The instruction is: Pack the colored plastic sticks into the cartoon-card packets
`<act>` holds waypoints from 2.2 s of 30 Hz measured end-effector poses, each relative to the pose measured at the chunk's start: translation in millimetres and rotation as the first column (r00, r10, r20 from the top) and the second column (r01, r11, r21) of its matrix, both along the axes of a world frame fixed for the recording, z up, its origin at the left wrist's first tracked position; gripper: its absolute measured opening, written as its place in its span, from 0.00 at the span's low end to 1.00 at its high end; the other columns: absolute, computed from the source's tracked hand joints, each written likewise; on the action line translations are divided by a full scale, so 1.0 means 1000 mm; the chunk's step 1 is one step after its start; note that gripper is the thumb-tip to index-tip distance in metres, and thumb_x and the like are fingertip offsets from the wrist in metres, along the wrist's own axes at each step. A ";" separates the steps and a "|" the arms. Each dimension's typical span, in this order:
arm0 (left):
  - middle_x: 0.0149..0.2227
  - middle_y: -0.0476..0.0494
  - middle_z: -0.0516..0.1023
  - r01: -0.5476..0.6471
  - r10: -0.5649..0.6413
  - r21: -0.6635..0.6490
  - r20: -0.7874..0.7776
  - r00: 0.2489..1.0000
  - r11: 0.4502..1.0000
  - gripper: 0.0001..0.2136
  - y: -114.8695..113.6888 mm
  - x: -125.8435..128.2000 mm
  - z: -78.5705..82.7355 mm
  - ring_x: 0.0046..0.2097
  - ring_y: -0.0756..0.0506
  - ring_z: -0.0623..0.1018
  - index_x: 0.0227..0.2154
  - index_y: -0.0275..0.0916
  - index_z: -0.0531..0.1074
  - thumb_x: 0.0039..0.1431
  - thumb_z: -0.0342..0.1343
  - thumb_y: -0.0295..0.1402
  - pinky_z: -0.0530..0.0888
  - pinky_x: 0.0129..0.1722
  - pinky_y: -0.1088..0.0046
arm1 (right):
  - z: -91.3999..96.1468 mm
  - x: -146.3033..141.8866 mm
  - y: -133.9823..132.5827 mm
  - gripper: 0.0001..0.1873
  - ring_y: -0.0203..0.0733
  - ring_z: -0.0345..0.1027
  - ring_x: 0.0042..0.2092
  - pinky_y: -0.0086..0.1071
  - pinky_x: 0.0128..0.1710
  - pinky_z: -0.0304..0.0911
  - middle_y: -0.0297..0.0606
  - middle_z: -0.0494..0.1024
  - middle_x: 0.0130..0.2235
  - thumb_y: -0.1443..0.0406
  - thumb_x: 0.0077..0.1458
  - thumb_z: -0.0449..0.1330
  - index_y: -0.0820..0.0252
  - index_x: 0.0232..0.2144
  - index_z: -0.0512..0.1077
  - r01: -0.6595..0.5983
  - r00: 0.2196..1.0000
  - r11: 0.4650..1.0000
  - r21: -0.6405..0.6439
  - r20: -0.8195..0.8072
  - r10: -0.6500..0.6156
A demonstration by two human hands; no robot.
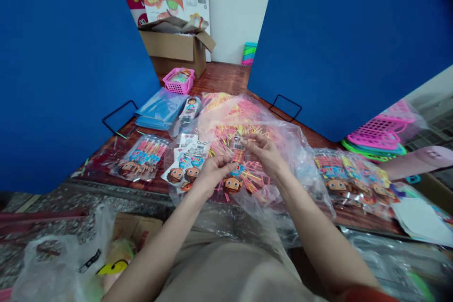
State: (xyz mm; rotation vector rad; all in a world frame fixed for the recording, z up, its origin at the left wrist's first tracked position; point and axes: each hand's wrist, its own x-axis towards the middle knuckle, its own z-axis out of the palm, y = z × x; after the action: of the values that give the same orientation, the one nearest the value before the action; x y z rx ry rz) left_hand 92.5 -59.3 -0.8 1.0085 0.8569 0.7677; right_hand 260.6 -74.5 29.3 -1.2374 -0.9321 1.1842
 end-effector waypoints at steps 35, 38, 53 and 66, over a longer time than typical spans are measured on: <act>0.21 0.48 0.74 -0.332 0.416 0.280 -0.331 0.847 0.901 0.18 0.059 -0.156 0.017 0.26 0.48 0.71 0.20 0.38 0.70 0.27 0.72 0.39 0.65 0.27 0.74 | -0.051 -0.071 0.033 0.17 0.38 0.68 0.31 0.33 0.33 0.64 0.37 0.75 0.31 0.52 0.54 0.60 0.60 0.38 0.72 -0.239 0.894 0.951 0.198 0.426 0.136; 0.19 0.50 0.71 -0.320 0.472 0.347 -0.611 0.636 0.881 0.18 0.091 -0.205 0.006 0.27 0.46 0.72 0.20 0.38 0.68 0.27 0.71 0.39 0.64 0.27 0.73 | -0.059 -0.076 0.054 0.13 0.43 0.70 0.36 0.36 0.39 0.64 0.41 0.76 0.35 0.57 0.57 0.57 0.61 0.37 0.73 -0.236 0.733 0.957 0.171 0.677 0.060; 0.47 0.28 0.75 0.076 0.507 0.502 -0.858 -0.084 0.862 0.24 0.095 -0.209 -0.020 0.48 0.32 0.75 0.53 0.38 0.64 0.57 0.53 0.46 0.68 0.43 0.61 | -0.071 -0.091 0.100 0.13 0.49 0.72 0.42 0.35 0.41 0.61 0.46 0.79 0.40 0.62 0.55 0.60 0.61 0.42 0.76 -0.109 0.367 0.991 -0.077 0.923 0.112; 0.40 0.39 0.76 0.043 0.689 0.830 -0.489 0.535 0.556 0.17 0.072 -0.120 -0.019 0.44 0.40 0.75 0.43 0.37 0.74 0.55 0.56 0.44 0.69 0.45 0.64 | -0.067 -0.083 0.100 0.17 0.38 0.67 0.32 0.28 0.34 0.57 0.39 0.77 0.31 0.57 0.63 0.52 0.61 0.30 0.73 -0.170 0.622 0.939 0.299 0.772 -0.133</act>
State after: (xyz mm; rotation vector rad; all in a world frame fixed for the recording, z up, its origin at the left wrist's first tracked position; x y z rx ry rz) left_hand -27.0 13.0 -20.0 2.1149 1.6373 1.1223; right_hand 177.9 25.3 -38.0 -1.4624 -1.7285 0.3839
